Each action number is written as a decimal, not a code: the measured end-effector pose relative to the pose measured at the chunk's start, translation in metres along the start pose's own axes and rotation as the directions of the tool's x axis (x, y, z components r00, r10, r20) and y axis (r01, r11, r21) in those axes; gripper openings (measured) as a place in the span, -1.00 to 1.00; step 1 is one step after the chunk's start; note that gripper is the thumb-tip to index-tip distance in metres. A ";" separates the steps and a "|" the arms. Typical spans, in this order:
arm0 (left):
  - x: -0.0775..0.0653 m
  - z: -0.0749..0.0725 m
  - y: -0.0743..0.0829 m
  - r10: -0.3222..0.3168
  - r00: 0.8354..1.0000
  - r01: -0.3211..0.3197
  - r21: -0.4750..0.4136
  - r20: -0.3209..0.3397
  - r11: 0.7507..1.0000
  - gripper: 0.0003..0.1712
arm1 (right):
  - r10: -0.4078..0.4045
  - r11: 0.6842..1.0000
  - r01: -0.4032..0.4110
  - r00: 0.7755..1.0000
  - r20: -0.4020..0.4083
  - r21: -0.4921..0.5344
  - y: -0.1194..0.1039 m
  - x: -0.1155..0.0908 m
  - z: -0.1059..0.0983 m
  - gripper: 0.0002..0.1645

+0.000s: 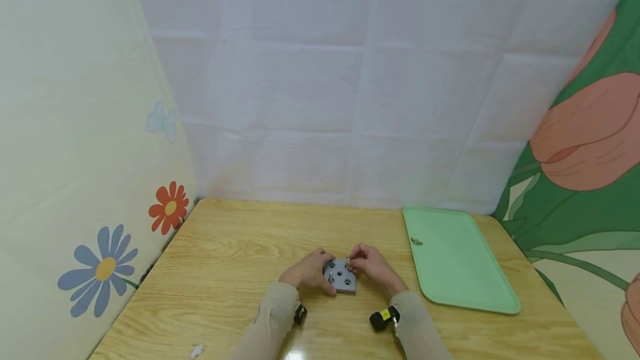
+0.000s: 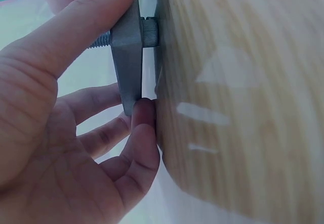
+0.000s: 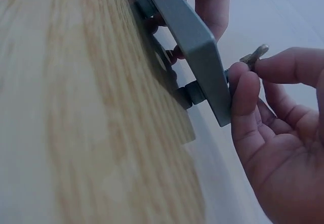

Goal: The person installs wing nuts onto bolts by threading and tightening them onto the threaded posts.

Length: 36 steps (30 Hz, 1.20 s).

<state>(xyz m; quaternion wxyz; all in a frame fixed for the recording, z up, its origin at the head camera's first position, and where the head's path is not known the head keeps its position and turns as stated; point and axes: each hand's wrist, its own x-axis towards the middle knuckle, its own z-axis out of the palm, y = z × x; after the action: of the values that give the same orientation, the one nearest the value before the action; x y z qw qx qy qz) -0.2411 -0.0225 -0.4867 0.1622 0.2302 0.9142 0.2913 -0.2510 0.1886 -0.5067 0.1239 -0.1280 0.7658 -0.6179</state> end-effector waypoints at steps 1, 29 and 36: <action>0.000 0.000 0.000 0.001 1.000 -0.001 0.001 0.001 1.000 -0.03 | -0.003 1.000 0.003 1.000 0.000 -0.004 0.000 0.000 0.000 -0.81; 0.001 0.001 -0.004 0.028 1.000 -0.028 0.008 0.004 1.000 -0.04 | 0.033 0.993 -0.034 0.999 -0.011 -0.113 -0.004 -0.002 0.001 -0.90; 0.000 0.000 -0.002 0.009 1.000 -0.009 -0.003 0.002 1.000 -0.03 | 0.001 1.000 -0.001 1.000 0.019 0.010 -0.002 -0.001 -0.001 -0.88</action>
<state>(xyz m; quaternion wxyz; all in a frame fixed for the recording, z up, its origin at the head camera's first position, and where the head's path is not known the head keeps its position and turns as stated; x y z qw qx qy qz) -0.2420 -0.0237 -0.4883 0.1624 0.2343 0.9125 0.2932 -0.2506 0.1898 -0.5046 0.1319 -0.1329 0.7616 -0.6204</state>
